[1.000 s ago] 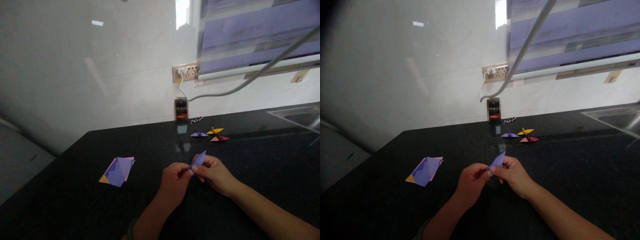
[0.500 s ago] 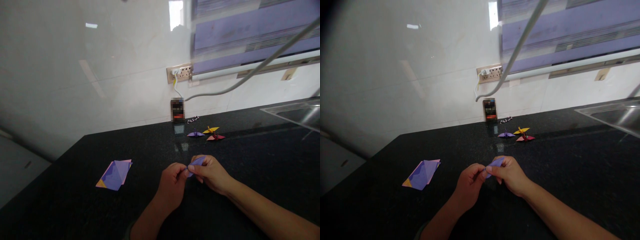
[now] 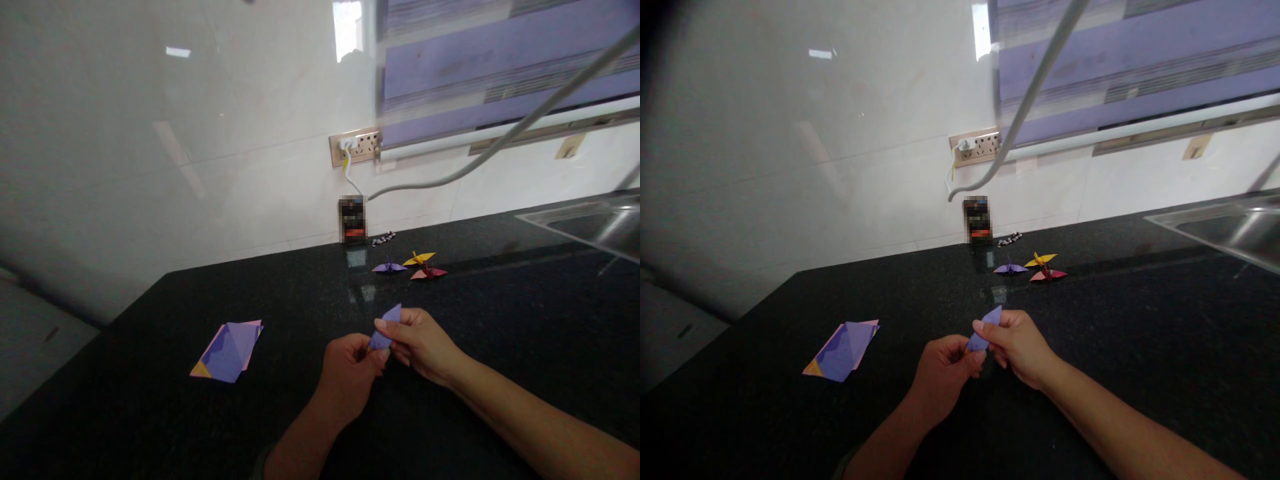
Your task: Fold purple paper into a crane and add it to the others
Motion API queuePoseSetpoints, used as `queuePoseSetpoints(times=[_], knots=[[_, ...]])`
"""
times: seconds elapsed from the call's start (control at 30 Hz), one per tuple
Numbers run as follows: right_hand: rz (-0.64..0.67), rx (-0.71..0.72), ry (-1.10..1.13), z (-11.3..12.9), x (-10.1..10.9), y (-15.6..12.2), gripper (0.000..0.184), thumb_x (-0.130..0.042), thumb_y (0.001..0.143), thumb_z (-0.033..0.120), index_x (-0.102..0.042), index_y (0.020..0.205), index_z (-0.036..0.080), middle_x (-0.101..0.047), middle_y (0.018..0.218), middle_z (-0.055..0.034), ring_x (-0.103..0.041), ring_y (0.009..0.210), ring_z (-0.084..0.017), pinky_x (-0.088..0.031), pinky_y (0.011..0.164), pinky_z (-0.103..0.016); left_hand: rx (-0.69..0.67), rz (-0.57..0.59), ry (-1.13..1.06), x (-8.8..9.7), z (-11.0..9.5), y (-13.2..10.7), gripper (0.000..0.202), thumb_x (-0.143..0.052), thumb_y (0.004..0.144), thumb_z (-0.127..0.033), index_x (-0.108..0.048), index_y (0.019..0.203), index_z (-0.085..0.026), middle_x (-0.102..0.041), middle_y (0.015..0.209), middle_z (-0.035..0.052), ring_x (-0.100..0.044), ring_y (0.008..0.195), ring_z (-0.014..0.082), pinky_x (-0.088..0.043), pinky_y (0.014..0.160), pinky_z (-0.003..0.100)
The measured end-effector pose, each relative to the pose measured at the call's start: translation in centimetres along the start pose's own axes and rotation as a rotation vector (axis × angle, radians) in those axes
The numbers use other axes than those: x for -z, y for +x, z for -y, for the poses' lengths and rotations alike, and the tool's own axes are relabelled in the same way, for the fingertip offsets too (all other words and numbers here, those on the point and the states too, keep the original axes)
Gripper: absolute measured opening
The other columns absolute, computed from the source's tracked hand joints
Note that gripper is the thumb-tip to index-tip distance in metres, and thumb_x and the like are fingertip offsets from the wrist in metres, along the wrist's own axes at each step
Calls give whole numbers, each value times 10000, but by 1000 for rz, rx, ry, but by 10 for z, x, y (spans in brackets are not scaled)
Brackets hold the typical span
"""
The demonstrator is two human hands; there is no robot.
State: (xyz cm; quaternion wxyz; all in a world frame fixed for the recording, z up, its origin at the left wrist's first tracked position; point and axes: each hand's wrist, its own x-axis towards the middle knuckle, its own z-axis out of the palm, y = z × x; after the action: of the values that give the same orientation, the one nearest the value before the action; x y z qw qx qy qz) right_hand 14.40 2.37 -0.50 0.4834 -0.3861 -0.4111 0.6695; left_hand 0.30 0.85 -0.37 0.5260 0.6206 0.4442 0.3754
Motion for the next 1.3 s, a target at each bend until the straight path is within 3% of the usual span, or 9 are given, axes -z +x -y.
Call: queuePoseSetpoints(times=[0.13,0.23,0.43,0.63,0.83,0.97,1.1,1.3], knots=[[61,-142,132,0,-1,0,287,-613,704,324,-472,525,149,-369,328,87,-239,268,-15,-183,280,-152,45,67,-203,2,-6,0,197,-594,684,-289,-604,590,-117,-573,530,13,-508,489,103,-404,517,227],[53,-146,129,2,1,0,288,-614,702,324,-467,526,151,-371,323,86,-242,264,-17,-174,276,-152,114,138,-292,3,-7,1,249,-555,716,-340,-628,670,-107,-617,592,43,-557,511,119,-439,541,248],[-21,-41,17,6,8,1,301,-645,675,333,-460,525,148,-365,352,91,-258,293,-16,-192,285,-148,114,83,-154,0,-5,3,229,-535,735,-316,-587,655,-108,-591,516,21,-538,456,104,-422,486,216],[-10,-76,-28,4,14,6,315,-632,673,374,-458,527,157,-340,349,95,-213,291,-21,-173,281,-163,74,158,-46,7,-7,2,255,-500,757,-343,-588,668,-120,-572,512,10,-519,467,106,-410,497,220],[-46,35,-203,8,9,2,293,-650,658,361,-535,520,130,-430,393,60,-307,307,-27,-190,295,-173,42,64,-55,6,1,3,221,-619,666,-334,-598,738,-126,-590,625,13,-507,553,104,-367,529,210],[12,70,-352,7,0,-4,277,-622,683,369,-569,555,130,-457,417,47,-339,324,-37,-218,313,-177,62,-15,-67,4,-1,3,177,-628,651,-276,-570,583,-123,-539,527,-10,-432,485,82,-313,486,205],[-43,83,-204,7,-4,-5,251,-654,657,345,-548,568,135,-487,463,41,-325,345,-29,-197,331,-183,65,-20,-94,3,-9,1,215,-626,640,-270,-548,498,-128,-498,460,-25,-382,445,72,-272,466,208],[-106,23,46,11,0,0,325,-637,676,345,-459,488,148,-319,385,82,-231,337,-28,-155,327,-190,59,0,-153,2,-10,1,227,-615,654,-274,-537,498,-129,-501,454,-24,-399,454,76,-292,492,211]])
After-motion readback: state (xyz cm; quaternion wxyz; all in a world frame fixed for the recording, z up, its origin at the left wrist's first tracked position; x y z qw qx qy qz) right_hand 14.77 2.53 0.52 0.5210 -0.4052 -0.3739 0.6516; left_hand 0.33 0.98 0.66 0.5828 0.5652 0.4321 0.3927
